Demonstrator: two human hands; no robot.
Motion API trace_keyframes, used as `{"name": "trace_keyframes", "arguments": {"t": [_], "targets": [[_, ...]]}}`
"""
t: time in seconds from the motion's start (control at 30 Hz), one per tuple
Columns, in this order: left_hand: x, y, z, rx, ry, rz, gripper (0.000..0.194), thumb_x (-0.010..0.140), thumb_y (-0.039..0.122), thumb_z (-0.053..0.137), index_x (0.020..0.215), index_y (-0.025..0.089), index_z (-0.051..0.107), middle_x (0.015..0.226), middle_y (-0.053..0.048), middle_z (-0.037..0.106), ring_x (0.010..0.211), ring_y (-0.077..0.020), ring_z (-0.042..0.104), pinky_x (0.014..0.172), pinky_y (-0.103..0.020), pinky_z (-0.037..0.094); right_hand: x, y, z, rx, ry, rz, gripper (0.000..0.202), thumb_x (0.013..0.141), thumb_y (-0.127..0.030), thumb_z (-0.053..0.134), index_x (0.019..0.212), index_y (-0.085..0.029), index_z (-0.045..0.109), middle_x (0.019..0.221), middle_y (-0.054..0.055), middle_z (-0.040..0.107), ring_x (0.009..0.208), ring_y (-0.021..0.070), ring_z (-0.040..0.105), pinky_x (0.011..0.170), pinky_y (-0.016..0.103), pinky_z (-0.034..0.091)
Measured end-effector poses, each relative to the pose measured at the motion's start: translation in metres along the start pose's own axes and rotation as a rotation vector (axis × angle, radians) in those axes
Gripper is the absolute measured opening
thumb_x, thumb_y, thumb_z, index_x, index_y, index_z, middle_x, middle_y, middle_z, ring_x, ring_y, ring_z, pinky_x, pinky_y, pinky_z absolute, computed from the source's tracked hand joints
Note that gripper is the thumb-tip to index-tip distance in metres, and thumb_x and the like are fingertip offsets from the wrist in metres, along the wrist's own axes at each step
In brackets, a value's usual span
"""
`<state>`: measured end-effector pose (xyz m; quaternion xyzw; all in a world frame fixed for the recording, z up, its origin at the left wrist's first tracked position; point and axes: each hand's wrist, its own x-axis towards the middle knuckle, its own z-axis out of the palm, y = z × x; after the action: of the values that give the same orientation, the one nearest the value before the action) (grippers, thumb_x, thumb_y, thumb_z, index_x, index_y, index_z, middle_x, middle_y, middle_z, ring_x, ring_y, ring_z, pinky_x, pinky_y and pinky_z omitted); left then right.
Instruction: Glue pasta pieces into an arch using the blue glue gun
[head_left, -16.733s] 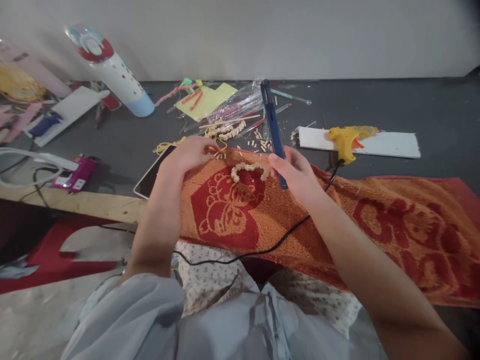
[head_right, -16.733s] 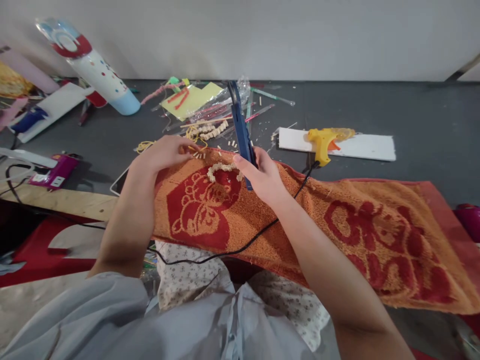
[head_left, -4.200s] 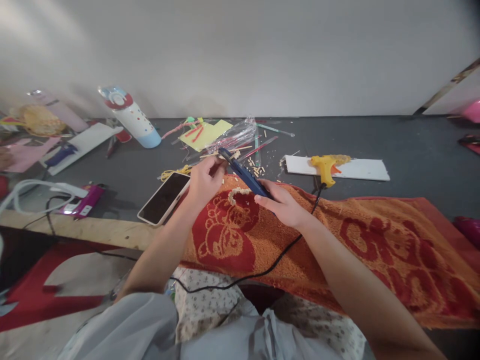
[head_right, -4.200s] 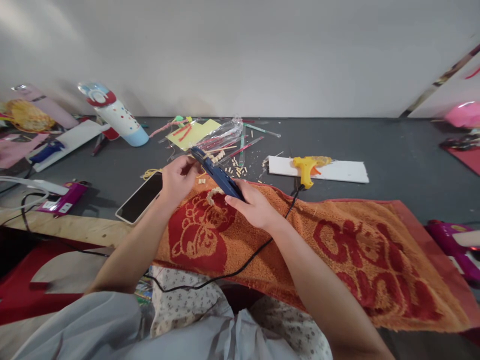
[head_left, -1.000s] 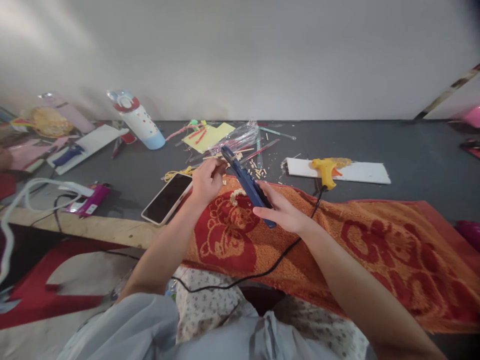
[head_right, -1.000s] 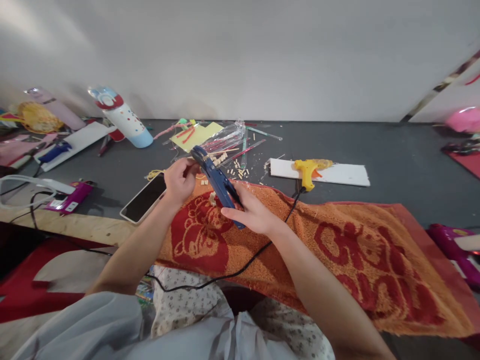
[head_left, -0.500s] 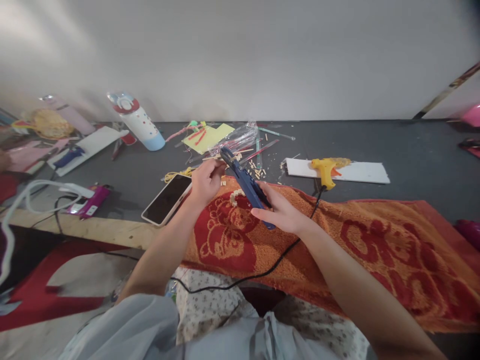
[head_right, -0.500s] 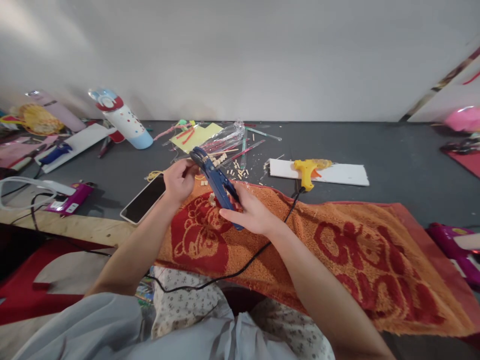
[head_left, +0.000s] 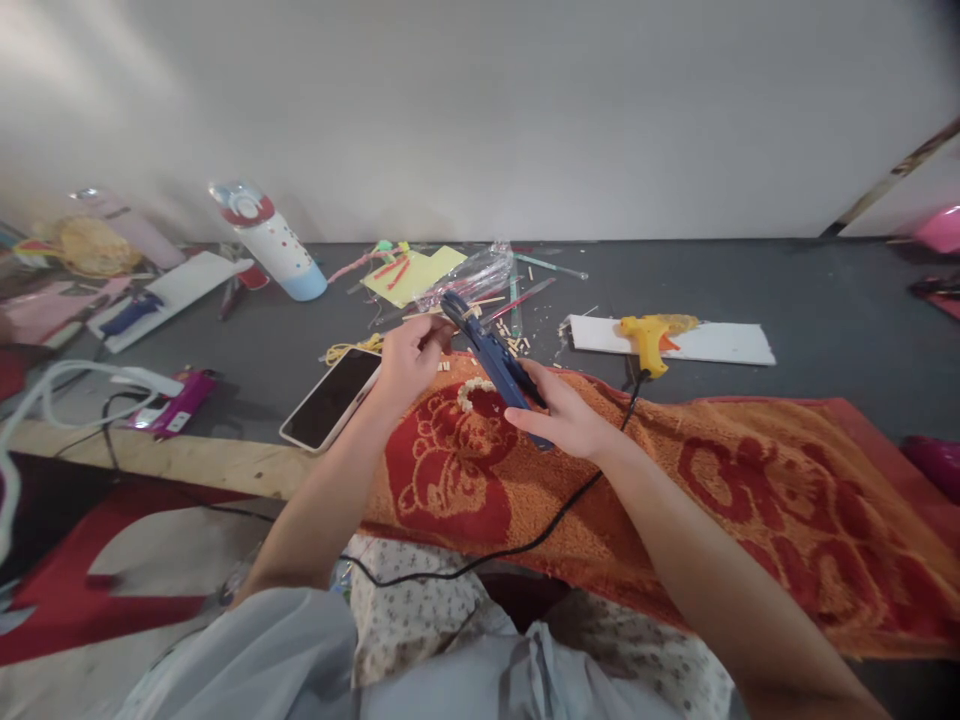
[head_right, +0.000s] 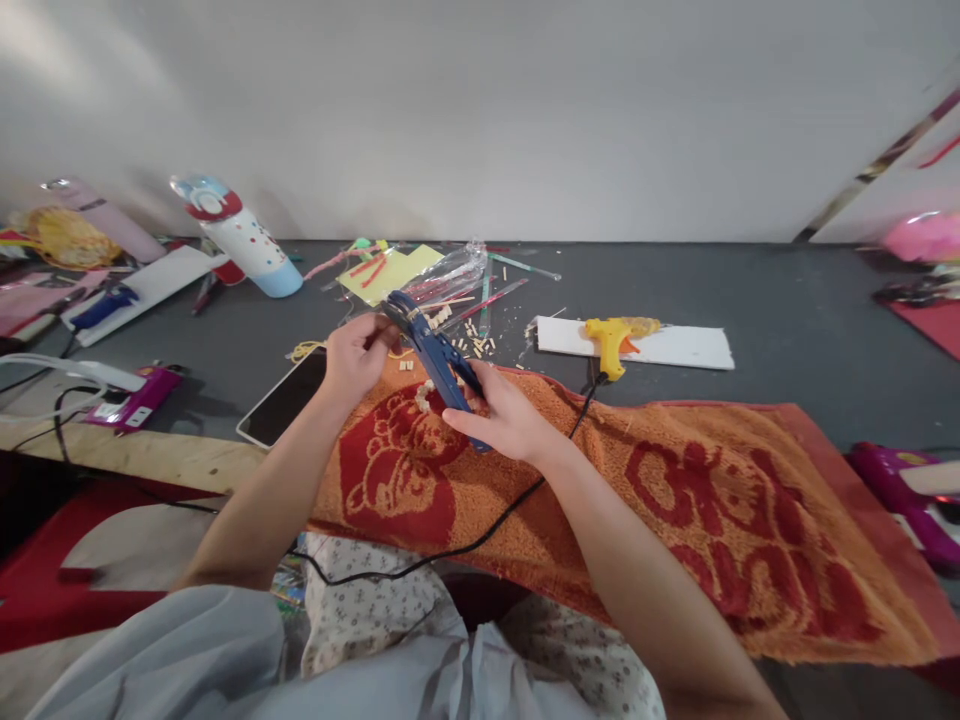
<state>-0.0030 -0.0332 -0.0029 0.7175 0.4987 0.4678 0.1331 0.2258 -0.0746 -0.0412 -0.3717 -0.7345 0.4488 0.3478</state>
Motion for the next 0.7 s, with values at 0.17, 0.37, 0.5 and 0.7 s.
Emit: {"name": "trace_keyframes", "arguments": {"t": [0.17,0.37,0.5,0.7], "targets": [[0.001,-0.003,0.001,-0.032,-0.036,-0.037,0.021,0.085,0.023,0.052,0.065,0.018,0.061,0.062,-0.001,0.064,0.060,-0.0131,0.056,0.061,-0.025,0.043,0.002,0.001,-0.003,-0.011,-0.020,-0.030,0.061,0.085,-0.058,0.060,0.132,-0.019,0.050,0.122,0.013,0.064,0.121,0.0332,0.056,0.103,0.052,0.044],[0.001,-0.006,0.002,-0.058,-0.063,-0.051,0.021,0.086,0.022,0.053,0.068,0.018,0.063,0.062,0.000,0.064,0.061,-0.0130,0.057,0.063,-0.025,0.044,0.003,0.002,-0.005,-0.025,-0.041,-0.034,0.061,0.087,-0.059,0.056,0.131,-0.017,0.049,0.124,0.013,0.062,0.120,0.0317,0.054,0.104,0.049,0.043],[0.001,-0.009,0.002,-0.053,-0.070,-0.037,0.021,0.086,0.023,0.053,0.069,0.018,0.064,0.063,0.000,0.065,0.060,-0.0134,0.058,0.063,-0.025,0.044,0.003,-0.002,-0.007,-0.043,-0.038,-0.036,0.054,0.088,-0.057,0.055,0.127,-0.020,0.052,0.116,0.011,0.064,0.115,0.0315,0.056,0.100,0.049,0.045],[0.001,-0.011,0.000,-0.001,-0.083,-0.015,0.026,0.088,0.024,0.051,0.066,0.017,0.064,0.062,-0.002,0.067,0.060,-0.0137,0.059,0.062,-0.025,0.043,0.004,-0.003,-0.008,-0.049,-0.049,-0.026,0.052,0.089,-0.055,0.054,0.126,-0.018,0.052,0.117,0.011,0.064,0.112,0.0305,0.057,0.098,0.047,0.045]]}}
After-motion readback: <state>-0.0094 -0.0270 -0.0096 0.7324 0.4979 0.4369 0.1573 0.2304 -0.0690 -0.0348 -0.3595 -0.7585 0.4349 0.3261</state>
